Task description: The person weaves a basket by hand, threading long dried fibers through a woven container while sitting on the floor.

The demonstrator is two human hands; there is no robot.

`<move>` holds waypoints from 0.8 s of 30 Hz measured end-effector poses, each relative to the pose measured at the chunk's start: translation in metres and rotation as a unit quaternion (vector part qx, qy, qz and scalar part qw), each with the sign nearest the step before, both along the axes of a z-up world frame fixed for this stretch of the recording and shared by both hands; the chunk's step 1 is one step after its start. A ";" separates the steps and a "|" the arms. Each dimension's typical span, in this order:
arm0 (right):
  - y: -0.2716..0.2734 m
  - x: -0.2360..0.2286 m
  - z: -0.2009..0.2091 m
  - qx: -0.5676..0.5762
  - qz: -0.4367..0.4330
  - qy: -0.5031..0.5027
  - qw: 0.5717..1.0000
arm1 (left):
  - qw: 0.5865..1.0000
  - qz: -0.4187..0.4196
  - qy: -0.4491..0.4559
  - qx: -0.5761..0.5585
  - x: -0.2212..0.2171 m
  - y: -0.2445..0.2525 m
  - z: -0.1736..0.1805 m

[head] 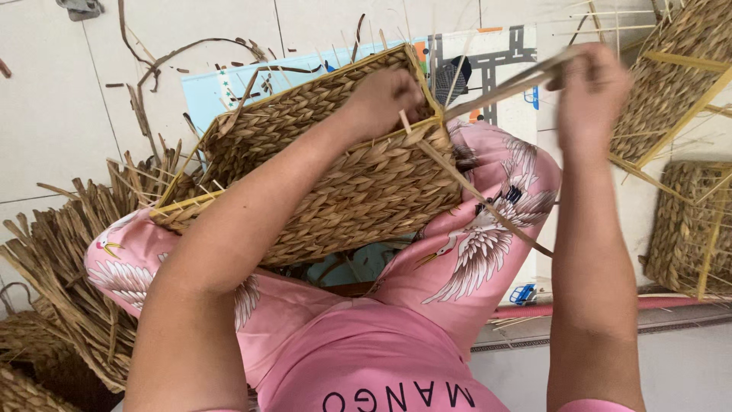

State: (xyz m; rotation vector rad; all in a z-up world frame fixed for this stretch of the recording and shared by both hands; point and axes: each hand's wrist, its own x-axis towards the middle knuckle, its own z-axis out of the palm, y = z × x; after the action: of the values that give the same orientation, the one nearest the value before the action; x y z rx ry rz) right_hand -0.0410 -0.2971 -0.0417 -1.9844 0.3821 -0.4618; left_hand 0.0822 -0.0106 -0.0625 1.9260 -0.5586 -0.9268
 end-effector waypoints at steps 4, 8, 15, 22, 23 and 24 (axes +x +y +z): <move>-0.024 -0.018 0.002 0.320 -0.147 -0.076 0.933 | 0.996 -0.023 -0.080 -0.029 0.026 -0.012 0.038; -0.016 -0.036 0.012 0.312 -0.086 -0.144 0.935 | 0.936 -0.216 -0.275 0.034 0.004 -0.045 0.051; 0.035 -0.052 0.029 0.215 0.073 0.121 0.966 | 0.949 -0.152 -0.275 -0.006 -0.007 -0.046 0.047; 0.091 -0.057 0.082 -0.307 0.194 0.121 0.924 | 0.979 -0.154 -0.130 -0.007 -0.004 -0.033 0.045; 0.091 -0.047 0.084 -0.365 0.170 0.102 0.910 | 0.979 -0.195 -0.035 -0.043 0.001 -0.032 0.047; 0.090 -0.038 0.086 -0.422 0.146 0.083 0.891 | 0.978 -0.201 -0.038 -0.045 -0.001 -0.037 0.050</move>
State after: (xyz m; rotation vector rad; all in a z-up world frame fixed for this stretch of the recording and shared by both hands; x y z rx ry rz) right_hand -0.0789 -0.2067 0.0447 -2.8849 -0.0503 -0.2768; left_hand 0.0816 -0.0476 -0.0129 1.8034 -1.0455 -1.0601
